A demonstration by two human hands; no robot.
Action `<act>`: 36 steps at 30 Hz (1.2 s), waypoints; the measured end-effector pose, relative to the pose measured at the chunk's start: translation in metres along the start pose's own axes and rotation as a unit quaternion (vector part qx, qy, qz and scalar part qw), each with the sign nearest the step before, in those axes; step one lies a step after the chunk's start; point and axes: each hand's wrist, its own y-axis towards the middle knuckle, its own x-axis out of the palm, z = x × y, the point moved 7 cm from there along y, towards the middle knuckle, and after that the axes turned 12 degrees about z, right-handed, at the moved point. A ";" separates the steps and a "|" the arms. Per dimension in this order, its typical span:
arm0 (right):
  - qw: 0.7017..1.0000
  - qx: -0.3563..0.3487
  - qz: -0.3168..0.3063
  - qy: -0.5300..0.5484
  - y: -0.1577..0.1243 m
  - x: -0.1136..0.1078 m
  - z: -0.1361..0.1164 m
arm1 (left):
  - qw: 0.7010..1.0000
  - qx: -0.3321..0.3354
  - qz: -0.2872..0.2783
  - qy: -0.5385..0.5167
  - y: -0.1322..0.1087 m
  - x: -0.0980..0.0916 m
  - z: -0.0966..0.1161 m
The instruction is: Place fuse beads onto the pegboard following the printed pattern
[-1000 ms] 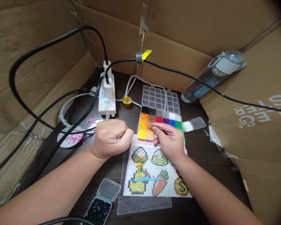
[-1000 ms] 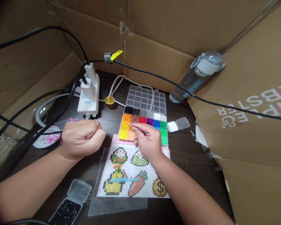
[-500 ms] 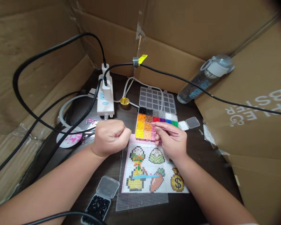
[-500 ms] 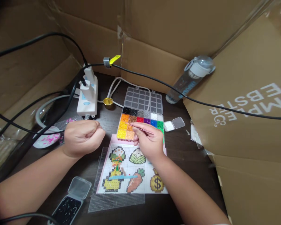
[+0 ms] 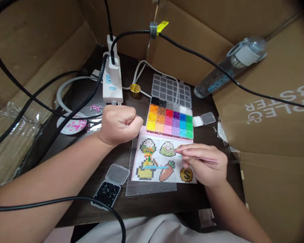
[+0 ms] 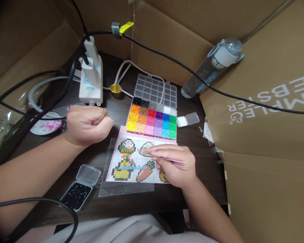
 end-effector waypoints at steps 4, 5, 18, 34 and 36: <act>0.997 0.062 0.035 0.012 -0.003 0.005 0.027 | 1.000 0.000 -0.003 -0.007 -0.001 0.001 0.001; 0.996 0.074 0.049 0.020 -0.002 0.005 0.033 | 1.000 -0.007 -0.010 -0.001 -0.001 0.001 0.000; 0.973 0.137 0.178 0.062 0.009 -0.023 0.054 | 0.999 -0.026 -0.021 0.006 -0.006 0.001 -0.006; 0.958 0.107 0.263 0.046 0.024 -0.055 0.043 | 0.999 -0.037 -0.017 0.005 -0.005 0.000 -0.016; 0.960 0.102 0.252 0.065 0.024 -0.052 0.043 | 0.999 -0.033 -0.016 0.003 -0.005 0.000 -0.015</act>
